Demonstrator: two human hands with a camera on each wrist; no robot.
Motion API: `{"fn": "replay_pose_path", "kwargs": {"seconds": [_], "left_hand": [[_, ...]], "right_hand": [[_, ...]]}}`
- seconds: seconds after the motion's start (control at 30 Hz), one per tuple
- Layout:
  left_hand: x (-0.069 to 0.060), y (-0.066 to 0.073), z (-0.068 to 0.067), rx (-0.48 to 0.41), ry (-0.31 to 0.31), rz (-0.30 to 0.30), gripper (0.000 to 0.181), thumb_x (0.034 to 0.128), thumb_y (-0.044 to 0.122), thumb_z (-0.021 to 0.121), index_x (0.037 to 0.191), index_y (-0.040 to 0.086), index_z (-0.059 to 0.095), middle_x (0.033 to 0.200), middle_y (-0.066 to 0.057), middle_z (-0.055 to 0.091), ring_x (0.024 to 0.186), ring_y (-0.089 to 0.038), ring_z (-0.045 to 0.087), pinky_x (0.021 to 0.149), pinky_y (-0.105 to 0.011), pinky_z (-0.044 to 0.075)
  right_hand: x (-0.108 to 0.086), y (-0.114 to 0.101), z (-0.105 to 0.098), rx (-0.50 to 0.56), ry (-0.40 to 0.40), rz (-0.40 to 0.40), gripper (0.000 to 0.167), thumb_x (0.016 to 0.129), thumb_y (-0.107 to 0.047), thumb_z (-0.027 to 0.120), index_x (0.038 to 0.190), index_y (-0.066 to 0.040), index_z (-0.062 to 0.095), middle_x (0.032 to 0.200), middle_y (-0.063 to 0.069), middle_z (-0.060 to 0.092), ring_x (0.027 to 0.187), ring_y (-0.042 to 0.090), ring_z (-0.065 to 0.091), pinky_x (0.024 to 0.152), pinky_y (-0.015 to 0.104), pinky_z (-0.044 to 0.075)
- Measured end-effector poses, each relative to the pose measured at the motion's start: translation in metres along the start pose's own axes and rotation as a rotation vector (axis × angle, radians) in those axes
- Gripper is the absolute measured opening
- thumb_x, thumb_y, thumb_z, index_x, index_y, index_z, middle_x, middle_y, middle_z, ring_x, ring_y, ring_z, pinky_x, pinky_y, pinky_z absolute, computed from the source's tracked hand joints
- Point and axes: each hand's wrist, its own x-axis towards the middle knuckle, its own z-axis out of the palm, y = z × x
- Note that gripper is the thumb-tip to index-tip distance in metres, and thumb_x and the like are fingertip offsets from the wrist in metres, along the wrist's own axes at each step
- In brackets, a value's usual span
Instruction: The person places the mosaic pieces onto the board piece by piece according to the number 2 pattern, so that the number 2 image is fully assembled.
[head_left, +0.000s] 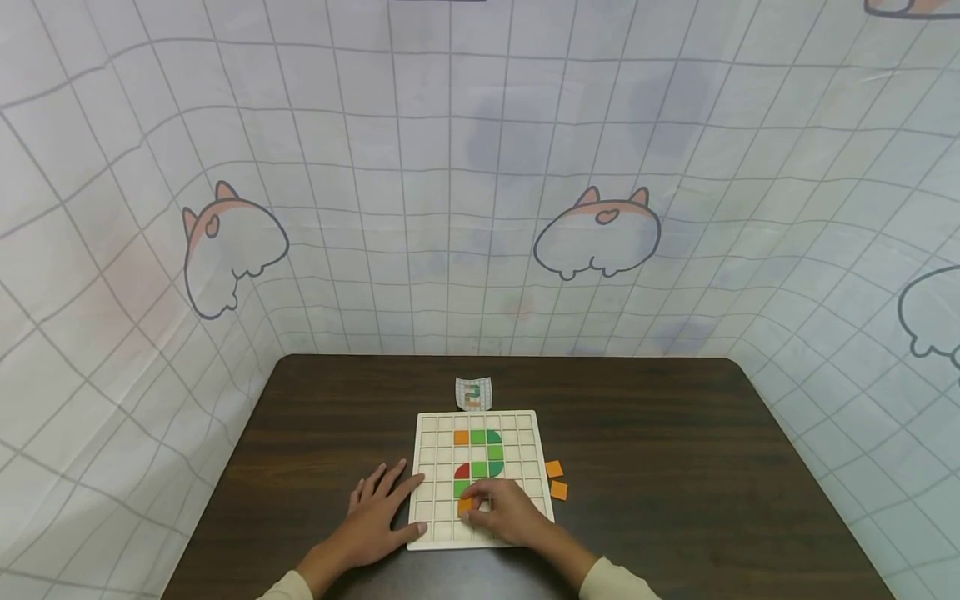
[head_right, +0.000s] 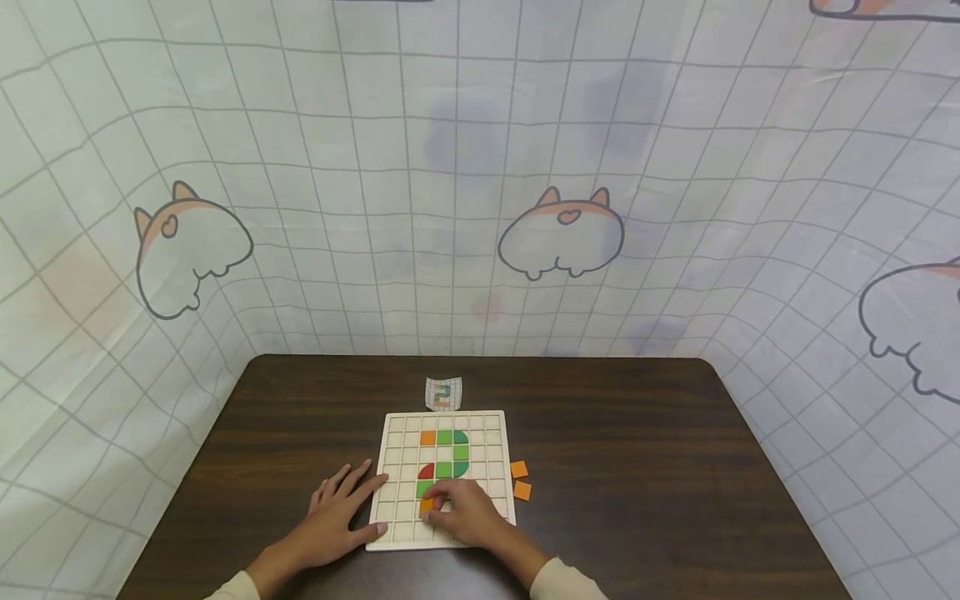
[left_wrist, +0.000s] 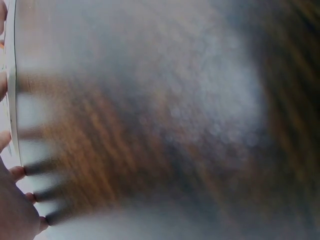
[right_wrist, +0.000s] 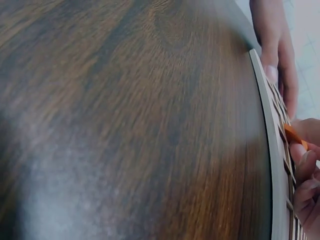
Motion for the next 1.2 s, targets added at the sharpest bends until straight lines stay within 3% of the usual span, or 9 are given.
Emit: {"fn": "replay_pose_path", "kwargs": {"seconds": [0.37,1.2], "left_hand": [[-0.0015,-0.0007,0.0001,-0.004,0.013,0.016,0.076,0.0879,0.068,0.061,0.152,0.033,0.043,0.166,-0.008,0.025,0.150,-0.047,0.018,0.109,-0.078,0.013],[-0.0017,0.0023,-0.0021,-0.014,0.003,0.017,0.076,0.0886,0.067,0.062,0.153,0.032,0.043,0.166,-0.008,0.025,0.151,-0.047,0.017,0.109,-0.078,0.012]], "right_hand": [[0.0030,-0.0037,0.0059,-0.148,0.040,0.022,0.018,0.082,-0.020,0.082,0.099,-0.014,0.077,0.078,-0.012,0.062,0.073,0.001,0.054,0.070,0.018,0.044],[0.0038,-0.0044,0.0090,-0.158,0.084,0.040,0.013,0.085,-0.024,0.081,0.094,-0.015,0.078,0.076,-0.014,0.060,0.074,0.003,0.056,0.070,0.019,0.045]]}}
